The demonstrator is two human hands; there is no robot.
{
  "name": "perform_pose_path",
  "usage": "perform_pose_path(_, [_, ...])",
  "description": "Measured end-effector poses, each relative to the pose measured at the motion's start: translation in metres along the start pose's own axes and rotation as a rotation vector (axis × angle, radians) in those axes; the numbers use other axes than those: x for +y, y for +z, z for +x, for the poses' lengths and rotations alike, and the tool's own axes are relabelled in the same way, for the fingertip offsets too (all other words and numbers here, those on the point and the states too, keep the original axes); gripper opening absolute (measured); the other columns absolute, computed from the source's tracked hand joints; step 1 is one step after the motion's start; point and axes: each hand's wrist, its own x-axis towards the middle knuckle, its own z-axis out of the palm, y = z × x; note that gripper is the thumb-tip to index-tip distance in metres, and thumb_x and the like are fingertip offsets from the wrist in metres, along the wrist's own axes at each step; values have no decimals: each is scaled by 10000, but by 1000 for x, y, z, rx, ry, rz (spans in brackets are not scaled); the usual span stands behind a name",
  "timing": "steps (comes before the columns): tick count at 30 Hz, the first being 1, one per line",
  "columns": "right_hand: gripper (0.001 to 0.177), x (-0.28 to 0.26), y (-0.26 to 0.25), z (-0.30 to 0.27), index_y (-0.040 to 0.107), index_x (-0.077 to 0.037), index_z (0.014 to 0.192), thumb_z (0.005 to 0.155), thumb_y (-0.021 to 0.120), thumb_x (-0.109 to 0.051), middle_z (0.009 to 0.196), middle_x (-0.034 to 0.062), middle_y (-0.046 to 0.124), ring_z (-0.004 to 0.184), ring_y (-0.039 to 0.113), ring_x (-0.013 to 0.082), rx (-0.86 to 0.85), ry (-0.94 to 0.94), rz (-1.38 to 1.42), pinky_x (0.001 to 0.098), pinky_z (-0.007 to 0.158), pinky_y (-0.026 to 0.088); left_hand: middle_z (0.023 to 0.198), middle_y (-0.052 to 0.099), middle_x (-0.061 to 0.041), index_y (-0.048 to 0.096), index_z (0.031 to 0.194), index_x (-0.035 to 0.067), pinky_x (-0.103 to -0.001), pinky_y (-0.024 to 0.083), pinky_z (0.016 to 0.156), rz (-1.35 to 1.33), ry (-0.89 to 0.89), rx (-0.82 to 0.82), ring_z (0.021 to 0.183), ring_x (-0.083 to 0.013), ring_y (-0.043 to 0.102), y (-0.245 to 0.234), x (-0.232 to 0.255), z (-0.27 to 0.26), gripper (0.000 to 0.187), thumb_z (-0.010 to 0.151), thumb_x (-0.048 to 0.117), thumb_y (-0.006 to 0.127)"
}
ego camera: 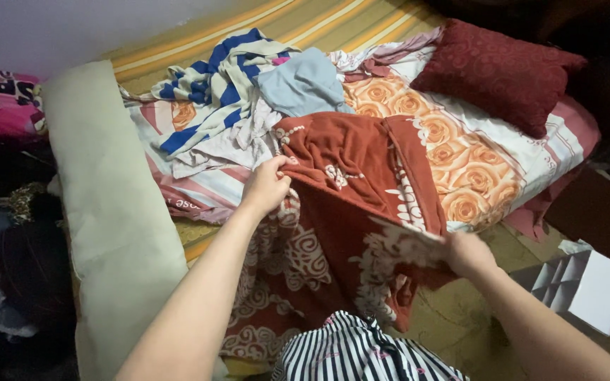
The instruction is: The recorder folds a patterned blanket or large piece of fabric on a bed.
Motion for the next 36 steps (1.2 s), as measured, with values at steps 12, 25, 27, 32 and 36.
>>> perform_pose_path(12, [389, -163, -143, -95, 682, -131, 1214, 835, 768, -148, 1108, 144, 772, 1010, 763, 290, 372, -332, 560, 400, 887, 591, 678, 660, -121, 609, 787, 0, -348, 535, 586, -795, -242, -218, 574, -229, 654, 58, -64, 50, 255, 920, 169, 472])
perform_pose_path(25, [679, -173, -115, -81, 497, -45, 1425, 799, 745, -130, 1222, 179, 708, 1118, 721, 305, 44, -728, 520, 413, 938, 559, 815, 768, -64, 702, 953, 208, -347, 521, 474, -628, -522, -475, 537, -186, 655, 23, 40, -22, 307, 804, 434, 558])
perform_pose_path(27, [579, -165, -108, -70, 616, -34, 1290, 737, 777, -102, 1245, 181, 683, 1159, 654, 375, 332, -865, 376, 437, 934, 541, 931, 786, -19, 811, 1049, 120, -237, 474, 513, -312, -325, -551, 663, -84, 681, 27, 5, -9, 353, 864, 398, 696])
perform_pose_path(32, [468, -172, -121, -91, 625, -69, 1233, 783, 749, -108, 1185, 158, 694, 1068, 676, 402, 409, -877, 317, 474, 835, 548, 715, 711, -75, 767, 891, 18, -290, 433, 415, -52, -651, -835, 471, -157, 576, 37, -59, 28, 463, 886, 470, 668])
perform_pose_path(36, [480, -191, -130, -113, 624, -112, 1272, 798, 640, -36, 1196, 145, 681, 959, 702, 384, 412, -999, 181, 454, 784, 576, 728, 748, -25, 720, 998, 145, -325, 504, 467, 280, -732, -820, 526, -103, 637, 36, -4, 7, 469, 952, 576, 542])
